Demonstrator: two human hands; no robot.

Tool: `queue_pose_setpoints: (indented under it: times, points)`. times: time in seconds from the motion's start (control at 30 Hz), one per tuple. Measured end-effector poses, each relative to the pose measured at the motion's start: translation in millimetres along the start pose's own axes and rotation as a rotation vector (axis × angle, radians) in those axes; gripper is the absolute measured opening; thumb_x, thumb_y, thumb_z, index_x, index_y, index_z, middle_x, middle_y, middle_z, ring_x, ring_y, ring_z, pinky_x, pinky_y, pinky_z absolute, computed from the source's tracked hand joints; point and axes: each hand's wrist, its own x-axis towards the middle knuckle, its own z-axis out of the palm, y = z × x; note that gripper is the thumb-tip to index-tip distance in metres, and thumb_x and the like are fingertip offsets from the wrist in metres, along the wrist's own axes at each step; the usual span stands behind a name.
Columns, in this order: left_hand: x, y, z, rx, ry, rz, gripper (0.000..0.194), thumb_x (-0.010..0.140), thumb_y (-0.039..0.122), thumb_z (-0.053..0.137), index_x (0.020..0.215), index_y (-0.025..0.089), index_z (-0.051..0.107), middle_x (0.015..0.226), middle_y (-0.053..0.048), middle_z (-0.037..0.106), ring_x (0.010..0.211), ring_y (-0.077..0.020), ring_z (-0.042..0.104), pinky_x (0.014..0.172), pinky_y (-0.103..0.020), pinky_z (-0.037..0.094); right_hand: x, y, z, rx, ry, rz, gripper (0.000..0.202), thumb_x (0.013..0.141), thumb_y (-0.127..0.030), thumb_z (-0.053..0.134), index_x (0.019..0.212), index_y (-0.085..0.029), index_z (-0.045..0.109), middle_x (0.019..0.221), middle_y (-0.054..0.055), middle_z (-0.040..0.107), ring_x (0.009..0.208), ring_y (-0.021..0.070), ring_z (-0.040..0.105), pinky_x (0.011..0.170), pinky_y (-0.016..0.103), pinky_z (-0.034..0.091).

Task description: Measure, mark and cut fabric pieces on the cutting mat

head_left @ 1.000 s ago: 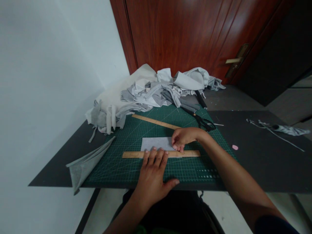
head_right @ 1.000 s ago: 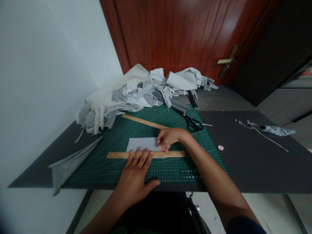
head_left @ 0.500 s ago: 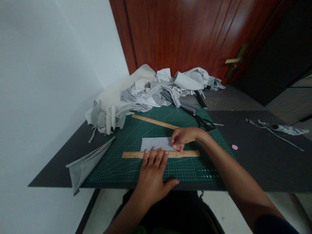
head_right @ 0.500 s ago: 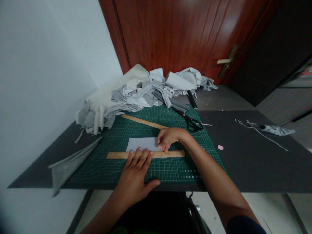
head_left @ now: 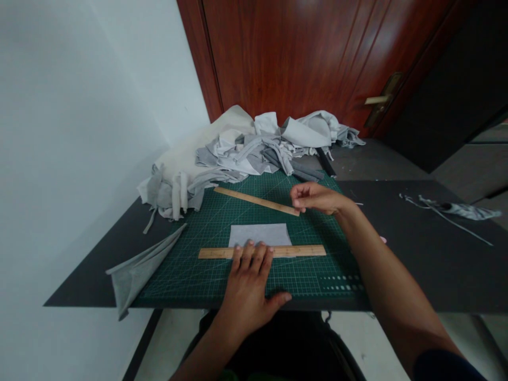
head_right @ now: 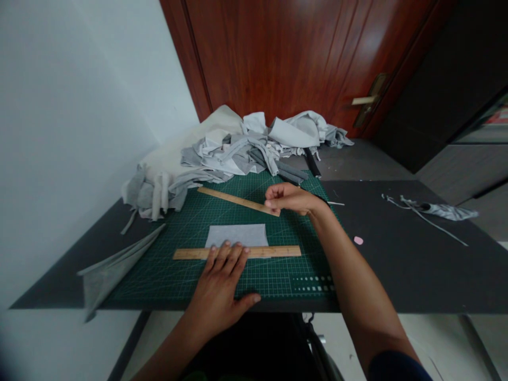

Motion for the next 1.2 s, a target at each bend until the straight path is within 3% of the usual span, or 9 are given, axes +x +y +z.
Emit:
queue_pose_setpoints:
  times: [0.1, 0.17, 0.3, 0.43, 0.53, 0.73, 0.93, 1.2]
  points:
    - [-1, 0, 0.1, 0.001, -0.01, -0.005, 0.095, 0.09, 0.079, 0.05, 0.159, 0.015, 0.036, 0.165, -0.014, 0.038, 0.155, -0.0406, 0.025, 0.127, -0.064, 0.015, 4, 1, -1, 0.22, 0.202, -0.113, 0.05, 0.064, -0.053, 0.094, 0.074, -0.022, 0.056, 0.057, -0.01, 0.046, 0.052, 0.0078, 0.043, 0.067, 0.026, 0.055]
    - [0, 0, -0.1, 0.001, -0.014, -0.011, 0.096, 0.089, 0.08, 0.05, 0.159, 0.016, 0.037, 0.165, -0.013, 0.039, 0.155, -0.0406, 0.025, 0.127, -0.064, 0.015, 7, 2, 0, 0.373, 0.245, -0.144, 0.047, 0.065, -0.049, 0.094, 0.079, -0.023, 0.058, 0.059, -0.01, 0.043, 0.052, 0.0075, 0.038, 0.065, 0.025, 0.054]
    - [1, 0, -1.0, 0.001, -0.021, -0.009, 0.095, 0.089, 0.08, 0.05, 0.158, 0.016, 0.038, 0.165, -0.013, 0.039, 0.154, -0.041, 0.027, 0.127, -0.064, 0.015, 9, 2, 2, 0.528, 0.15, -0.041, 0.038, 0.072, -0.039, 0.09, 0.09, -0.02, 0.063, 0.063, -0.008, 0.042, 0.053, 0.007, 0.039, 0.051, 0.018, 0.043]
    - [2, 1, -1.9, 0.001, -0.022, -0.012, 0.095, 0.089, 0.08, 0.051, 0.157, 0.015, 0.039, 0.164, -0.014, 0.04, 0.153, -0.0415, 0.028, 0.126, -0.065, 0.016, 11, 4, 11, 0.471, 0.072, 0.104, 0.036, 0.071, -0.036, 0.089, 0.087, -0.019, 0.061, 0.067, -0.006, 0.049, 0.053, 0.0076, 0.042, 0.045, 0.018, 0.033]
    - [2, 1, -1.6, -0.004, -0.018, -0.013, 0.095, 0.088, 0.08, 0.052, 0.157, 0.016, 0.039, 0.163, -0.013, 0.041, 0.153, -0.0412, 0.028, 0.126, -0.065, 0.016, 14, 6, 22, 0.311, 0.056, 0.115, 0.04, 0.067, -0.039, 0.089, 0.083, -0.019, 0.059, 0.068, -0.005, 0.054, 0.054, 0.0079, 0.044, 0.046, 0.019, 0.032]
    - [2, 2, -1.3, -0.003, -0.02, -0.016, 0.094, 0.088, 0.079, 0.053, 0.157, 0.016, 0.04, 0.163, -0.014, 0.041, 0.154, -0.0409, 0.027, 0.126, -0.065, 0.015, 19, 9, 41, -0.258, 0.032, 0.018, 0.037, 0.074, -0.049, 0.079, 0.082, -0.016, 0.065, 0.064, -0.007, 0.049, 0.059, 0.0098, 0.042, 0.053, 0.022, 0.031]
    - [2, 2, -2.1, -0.002, -0.035, -0.021, 0.096, 0.089, 0.08, 0.051, 0.159, 0.016, 0.037, 0.164, -0.015, 0.038, 0.155, -0.0413, 0.025, 0.126, -0.065, 0.015, 15, 9, 67, -0.682, -0.331, 0.021, 0.029, 0.071, -0.037, 0.083, 0.087, -0.015, 0.071, 0.072, -0.005, 0.055, 0.068, 0.0127, 0.05, 0.06, 0.023, 0.035]
    - [0, 2, 1.7, 0.001, -0.017, -0.017, 0.098, 0.089, 0.08, 0.051, 0.161, 0.015, 0.033, 0.166, -0.015, 0.035, 0.156, -0.0406, 0.021, 0.127, -0.065, 0.012, -1, -13, 96, -1.105, -0.224, 0.195, 0.024, 0.076, -0.028, 0.081, 0.098, -0.018, 0.077, 0.098, 0.005, 0.074, 0.091, 0.0211, 0.066, 0.064, 0.024, 0.036]
